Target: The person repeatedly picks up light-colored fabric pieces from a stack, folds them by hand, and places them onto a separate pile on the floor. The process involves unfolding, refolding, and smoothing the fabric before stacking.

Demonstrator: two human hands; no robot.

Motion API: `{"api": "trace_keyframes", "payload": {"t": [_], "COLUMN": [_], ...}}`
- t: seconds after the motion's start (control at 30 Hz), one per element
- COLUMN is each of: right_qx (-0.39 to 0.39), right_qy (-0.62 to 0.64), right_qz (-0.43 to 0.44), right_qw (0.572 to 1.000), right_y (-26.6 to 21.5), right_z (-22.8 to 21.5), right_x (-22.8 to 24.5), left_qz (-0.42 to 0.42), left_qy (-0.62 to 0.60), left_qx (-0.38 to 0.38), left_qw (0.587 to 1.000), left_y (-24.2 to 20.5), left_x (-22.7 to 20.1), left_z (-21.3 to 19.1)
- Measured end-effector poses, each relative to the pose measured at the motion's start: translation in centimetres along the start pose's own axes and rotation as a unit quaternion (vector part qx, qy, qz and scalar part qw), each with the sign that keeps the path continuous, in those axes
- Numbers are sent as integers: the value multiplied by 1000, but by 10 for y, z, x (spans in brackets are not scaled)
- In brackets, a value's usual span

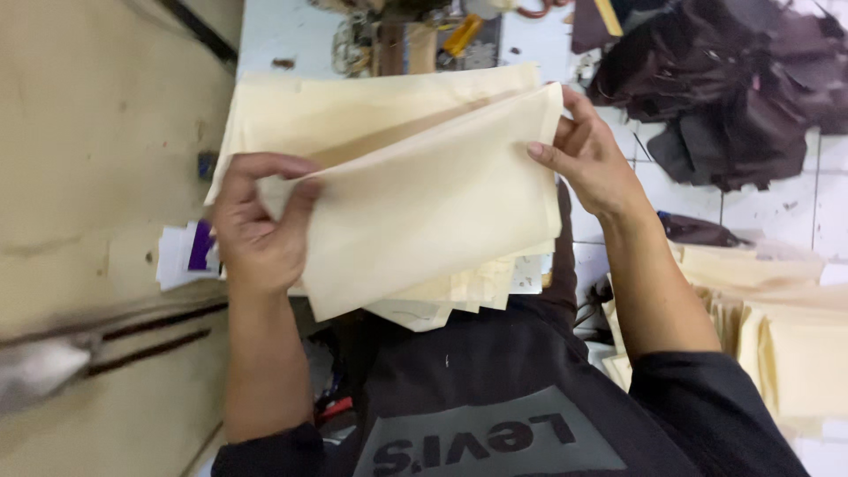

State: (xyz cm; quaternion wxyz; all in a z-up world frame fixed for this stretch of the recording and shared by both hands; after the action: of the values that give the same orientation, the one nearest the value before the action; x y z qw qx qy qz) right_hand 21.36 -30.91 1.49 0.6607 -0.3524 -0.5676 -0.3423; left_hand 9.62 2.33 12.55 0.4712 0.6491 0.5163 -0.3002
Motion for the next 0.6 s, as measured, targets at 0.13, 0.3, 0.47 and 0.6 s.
{"api": "trace_keyframes", "payload": {"t": [0.13, 0.3, 0.47, 0.6], "right_qx": [11, -111, -162, -258], "right_qy": [179, 22, -227, -353], "right_qz": [-22, -54, -99, -10], "right_qw": [984, 992, 955, 899], "right_y": [-6, -42, -108, -250], "right_z": [-15, -42, -117, -244], "right_x": [-18, 10, 29, -9], "left_qz": [74, 44, -96, -31], "left_qy": [64, 78, -33, 57], "left_qx": [-135, -132, -82, 37], "left_qw": [986, 987, 991, 997], "left_y": [12, 26, 31, 28], "left_x": [3, 52, 89, 100], "left_z": [-12, 5, 51, 80]}}
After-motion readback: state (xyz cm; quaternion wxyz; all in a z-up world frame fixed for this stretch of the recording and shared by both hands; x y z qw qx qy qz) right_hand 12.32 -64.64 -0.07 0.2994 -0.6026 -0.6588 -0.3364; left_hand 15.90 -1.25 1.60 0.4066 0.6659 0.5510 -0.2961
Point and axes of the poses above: each hand's wrist, its own y-axis towards the middle knuckle, its own z-axis out of the palm, x = y × z, the point moved 5 cm from there along y, towards the middle knuckle, and after that the axes turned 12 degrees about x, right-handed, at the moved point
